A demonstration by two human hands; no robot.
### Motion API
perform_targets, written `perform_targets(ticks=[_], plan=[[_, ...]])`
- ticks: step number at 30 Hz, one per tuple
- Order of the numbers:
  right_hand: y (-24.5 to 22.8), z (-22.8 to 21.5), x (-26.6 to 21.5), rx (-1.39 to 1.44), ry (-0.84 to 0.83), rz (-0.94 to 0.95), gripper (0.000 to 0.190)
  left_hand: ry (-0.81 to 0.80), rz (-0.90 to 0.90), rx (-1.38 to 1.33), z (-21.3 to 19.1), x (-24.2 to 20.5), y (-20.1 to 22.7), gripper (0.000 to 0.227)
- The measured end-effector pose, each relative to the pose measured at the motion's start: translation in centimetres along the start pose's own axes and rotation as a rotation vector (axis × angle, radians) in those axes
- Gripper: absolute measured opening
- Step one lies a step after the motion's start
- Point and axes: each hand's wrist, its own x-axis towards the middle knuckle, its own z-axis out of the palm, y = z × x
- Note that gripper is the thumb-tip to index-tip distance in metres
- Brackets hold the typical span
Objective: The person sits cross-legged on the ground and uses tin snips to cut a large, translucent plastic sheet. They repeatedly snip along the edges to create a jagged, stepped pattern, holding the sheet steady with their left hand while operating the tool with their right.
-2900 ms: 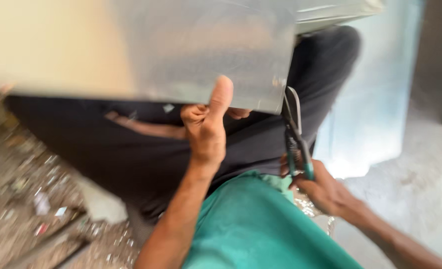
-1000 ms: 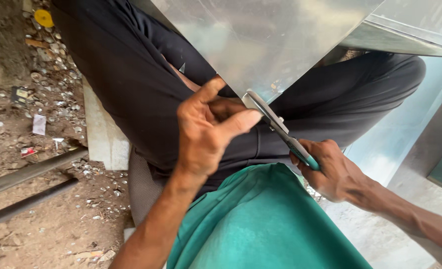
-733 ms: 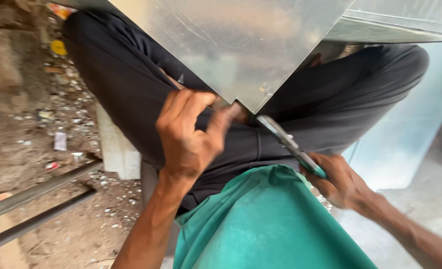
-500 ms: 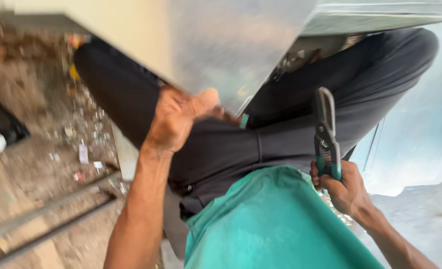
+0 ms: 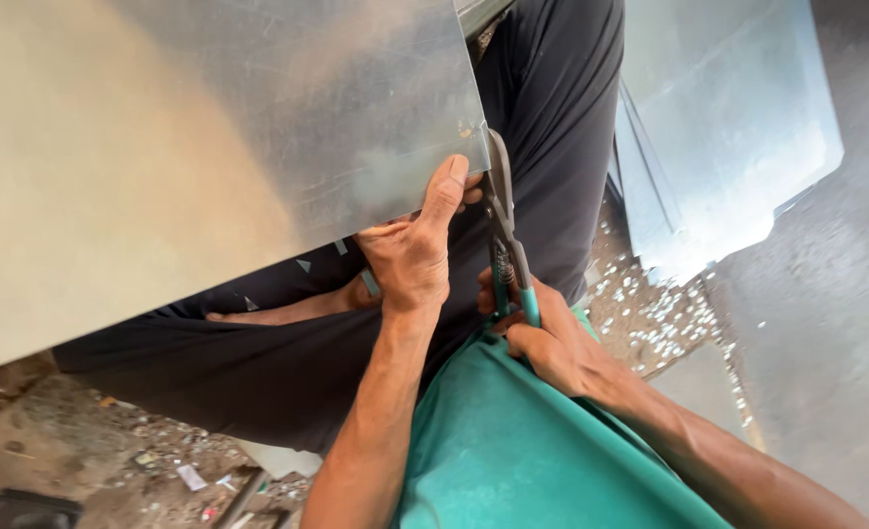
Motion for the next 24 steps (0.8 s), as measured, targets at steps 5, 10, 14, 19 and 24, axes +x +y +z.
perform_targets(ticks=[5,10,14,19,24], plan=[[1.5,0.2,1.2,-0.107,0.081,-0.099,0.043,0.004,0.007,0.036,0.9,0.4,1.1,0.015],[3.2,0.5,2.4,-0.292,0.194,-0.036,0.024,0.013,-0.065,0.015,0.5,0.2,1.8,0.02],[1.9,-6.1,0.5,-0.936,0.332,-0.241,0.019,0.194,0.017,-0.055,-2.7,-1.5,1.0,0.023],[5.8,-9.8,2.3,-0.915,0.208,-0.282,0.006,0.323,0.289,0.254,-0.1,-3.0,-1.9,0.027],[10.0,-9.5,3.2,-0.575,0.219,-0.174,0.017,-0.041,0.019,-0.267,-2.4,-3.7,-1.0,0.022]])
